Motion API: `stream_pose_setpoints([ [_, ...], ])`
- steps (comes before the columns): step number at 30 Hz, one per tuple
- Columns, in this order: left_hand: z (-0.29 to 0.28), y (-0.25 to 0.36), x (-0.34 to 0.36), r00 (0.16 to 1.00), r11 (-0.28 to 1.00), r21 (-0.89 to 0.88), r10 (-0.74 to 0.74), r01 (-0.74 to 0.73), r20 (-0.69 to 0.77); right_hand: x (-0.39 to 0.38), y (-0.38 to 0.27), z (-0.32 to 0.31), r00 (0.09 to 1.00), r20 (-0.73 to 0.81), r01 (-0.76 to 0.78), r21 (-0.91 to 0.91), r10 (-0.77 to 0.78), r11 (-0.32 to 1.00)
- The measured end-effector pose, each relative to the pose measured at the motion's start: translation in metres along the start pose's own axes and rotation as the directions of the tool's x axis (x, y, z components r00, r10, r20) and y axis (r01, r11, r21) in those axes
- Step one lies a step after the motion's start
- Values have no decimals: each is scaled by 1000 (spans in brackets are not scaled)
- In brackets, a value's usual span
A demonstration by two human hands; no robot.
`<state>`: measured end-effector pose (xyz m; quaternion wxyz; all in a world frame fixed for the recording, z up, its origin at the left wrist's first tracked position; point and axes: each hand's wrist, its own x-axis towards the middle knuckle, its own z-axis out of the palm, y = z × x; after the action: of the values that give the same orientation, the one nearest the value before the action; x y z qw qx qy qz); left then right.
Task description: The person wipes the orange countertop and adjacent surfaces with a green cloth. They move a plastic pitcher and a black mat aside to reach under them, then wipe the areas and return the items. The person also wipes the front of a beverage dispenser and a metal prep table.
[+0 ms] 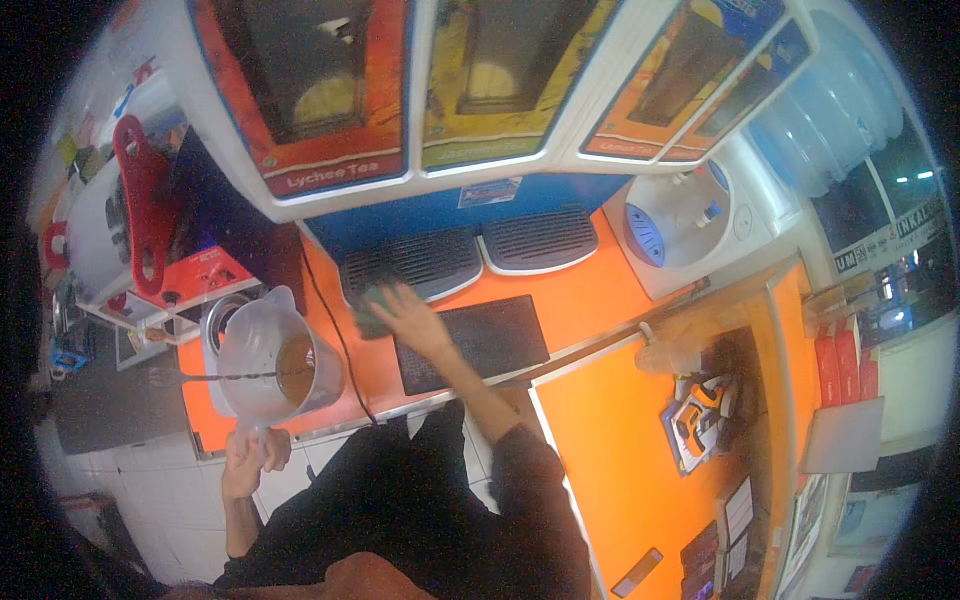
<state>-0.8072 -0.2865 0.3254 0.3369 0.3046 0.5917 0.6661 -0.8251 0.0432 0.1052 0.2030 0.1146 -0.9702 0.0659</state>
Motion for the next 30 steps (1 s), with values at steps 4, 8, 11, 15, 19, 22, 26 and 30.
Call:
stream_pose_setpoints([
  [4, 21, -1, 6, 995, 1000, -14, 14, -15, -94, -63, 112, -51, 982, 171, -65, -113, 84, 991],
  [8, 35, -4, 17, 999, 1000, -15, -1, 1, -42, -56, 128, -59, 987, 122, 117, -96, -105, 989],
  [11, 40, -13, 23, 998, 1000, -13, -16, 15, -68, -26, 79, -23, 978, 68, 188, 115, -196, 975],
  [15, 63, -13, 64, 995, 999, 6, -37, 38, -97, 19, 32, 2, 956, 74, 264, 206, -284, 942],
  [19, 71, -56, 110, 999, 1000, 7, 25, -24, -45, -8, 78, -19, 958, 58, 266, 183, -280, 947],
  [22, 89, -76, 145, 998, 998, 49, 40, -38, -44, -63, 150, -41, 983, 75, 161, 101, -169, 982],
  [26, 94, -109, 165, 996, 998, 61, 31, -26, -90, -107, 201, -88, 965, 184, 219, -162, -189, 962],
  [30, 86, -131, 173, 988, 997, -67, 34, -44, -149, -154, 245, -120, 956, 210, 248, -202, -206, 947],
])
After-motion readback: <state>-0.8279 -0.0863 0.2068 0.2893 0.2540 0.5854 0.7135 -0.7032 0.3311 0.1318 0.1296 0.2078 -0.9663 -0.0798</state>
